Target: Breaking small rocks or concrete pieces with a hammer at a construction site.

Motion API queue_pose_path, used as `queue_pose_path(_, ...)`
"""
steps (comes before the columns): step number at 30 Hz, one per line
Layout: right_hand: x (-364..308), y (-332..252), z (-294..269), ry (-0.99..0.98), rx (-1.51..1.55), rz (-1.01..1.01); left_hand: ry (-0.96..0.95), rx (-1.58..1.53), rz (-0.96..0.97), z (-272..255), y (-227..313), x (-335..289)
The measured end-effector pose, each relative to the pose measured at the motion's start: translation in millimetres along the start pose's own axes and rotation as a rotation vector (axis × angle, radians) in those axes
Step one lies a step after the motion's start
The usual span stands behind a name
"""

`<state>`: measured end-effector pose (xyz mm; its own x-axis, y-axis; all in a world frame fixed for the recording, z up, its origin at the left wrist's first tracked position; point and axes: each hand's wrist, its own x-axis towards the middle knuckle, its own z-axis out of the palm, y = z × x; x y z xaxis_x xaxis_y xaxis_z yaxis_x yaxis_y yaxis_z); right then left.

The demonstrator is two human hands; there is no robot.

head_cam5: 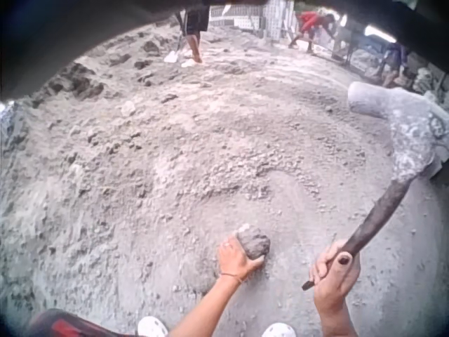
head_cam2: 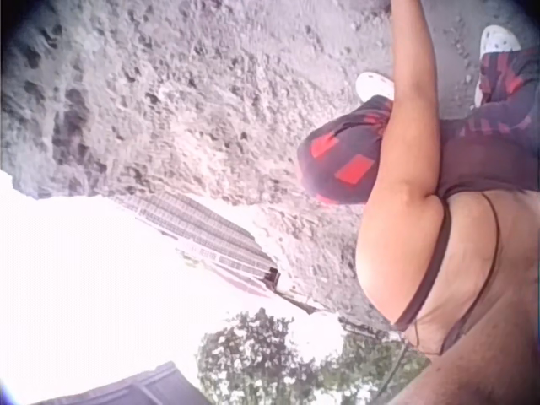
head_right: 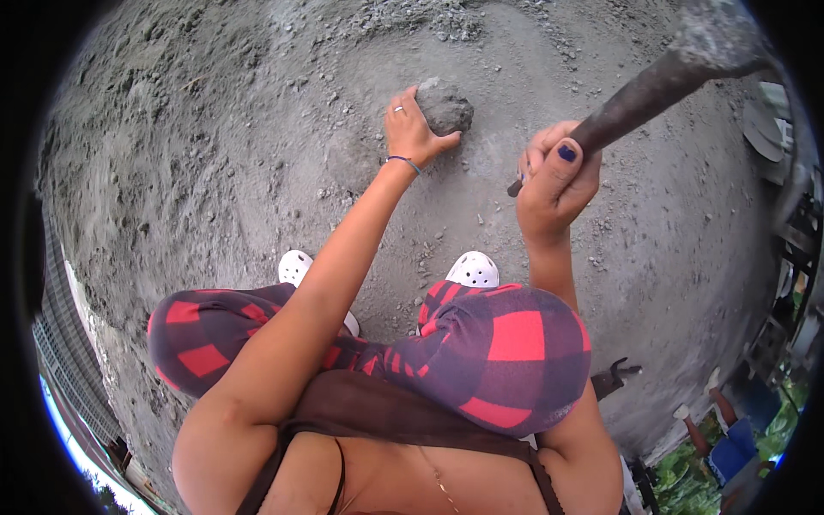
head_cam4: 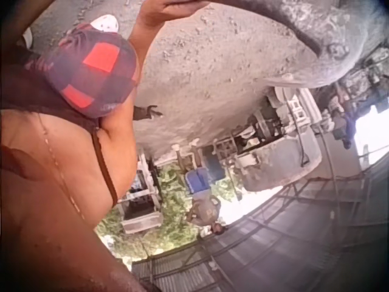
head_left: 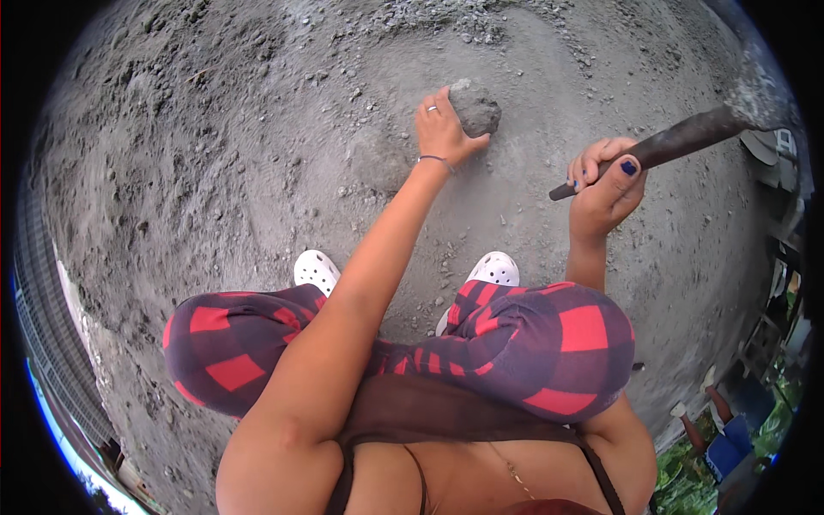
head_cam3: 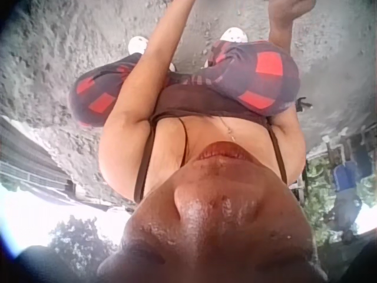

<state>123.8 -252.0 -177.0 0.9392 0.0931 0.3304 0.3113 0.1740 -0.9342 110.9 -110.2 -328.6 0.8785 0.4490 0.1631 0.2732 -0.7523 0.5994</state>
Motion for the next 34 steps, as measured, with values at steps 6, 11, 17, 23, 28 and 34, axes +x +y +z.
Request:
queue_pose_path(6, -69.5, 104.6, -32.7, -0.237, -0.686, 0.433, -0.010, -0.013, -0.001, 10.2, 11.9, 5.9)
queue_pose_path(11, -22.4, 33.7, -26.8, -0.191, -0.406, 0.451, -0.040, -0.015, -0.013, 3.3, 5.2, 4.3)
queue_pose_path(17, -0.9, -2.1, -0.5, -0.001, -0.075, 0.013, -0.049, 0.022, -0.043, -1.8, 3.4, 1.1)
queue_pose_path(23, -67.8, 114.9, -34.9, -0.269, -0.837, 0.331, -0.073, -0.010, -0.007, 8.4, 13.5, 1.5)
queue_pose_path(28, -26.8, 51.5, -24.8, -0.227, -0.572, 0.362, -0.047, -0.030, 0.007, 5.9, 2.6, 0.6)
queue_pose_path(34, 6.3, -7.2, -4.6, -0.019, -0.075, 0.013, -0.058, 0.011, -0.018, 1.9, 8.0, 0.7)
